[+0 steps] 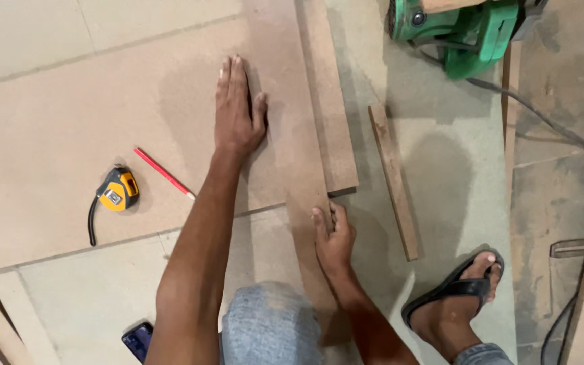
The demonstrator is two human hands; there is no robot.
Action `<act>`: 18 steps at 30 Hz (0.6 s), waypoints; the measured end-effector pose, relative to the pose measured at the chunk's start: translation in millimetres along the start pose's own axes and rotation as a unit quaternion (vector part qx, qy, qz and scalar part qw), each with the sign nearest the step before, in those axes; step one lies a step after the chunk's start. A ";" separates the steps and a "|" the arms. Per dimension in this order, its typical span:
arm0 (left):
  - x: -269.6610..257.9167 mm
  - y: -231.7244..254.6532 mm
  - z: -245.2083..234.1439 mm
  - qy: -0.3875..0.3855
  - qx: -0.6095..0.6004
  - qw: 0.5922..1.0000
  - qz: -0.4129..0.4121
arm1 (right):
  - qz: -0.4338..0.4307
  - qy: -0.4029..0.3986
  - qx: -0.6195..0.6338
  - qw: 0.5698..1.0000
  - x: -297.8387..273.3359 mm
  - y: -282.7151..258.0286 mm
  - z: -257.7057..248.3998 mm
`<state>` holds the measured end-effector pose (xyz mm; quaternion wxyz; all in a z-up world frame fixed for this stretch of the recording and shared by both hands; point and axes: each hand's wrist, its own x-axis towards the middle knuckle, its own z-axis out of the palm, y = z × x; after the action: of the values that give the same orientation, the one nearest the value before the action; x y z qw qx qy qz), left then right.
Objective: The person uses a green handheld circular saw to cut a long wooden plank into several smaller pieces on a tiled floor. After cutting, they gather the pieces and arrange them side by side to check alignment.
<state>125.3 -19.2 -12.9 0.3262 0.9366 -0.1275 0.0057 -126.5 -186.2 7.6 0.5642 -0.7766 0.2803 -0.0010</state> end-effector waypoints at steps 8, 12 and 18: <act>6.5 3.5 -0.9 -0.060 0.056 0.996 0.046 | 0.027 0.003 0.049 0.998 -6.7 -0.1 -14.4; 8.2 8.9 -3.4 -0.096 0.091 0.990 0.048 | -0.003 -0.001 0.056 0.998 2.5 7.0 -18.9; 14.1 14.8 -7.1 -0.118 0.120 0.984 0.053 | 0.046 -0.007 0.088 0.995 8.0 15.0 -17.1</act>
<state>135.9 -29.4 3.0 0.1929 0.9550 -0.2134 -0.0724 -131.7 -207.7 -1.8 0.6320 -0.7098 0.3110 0.0056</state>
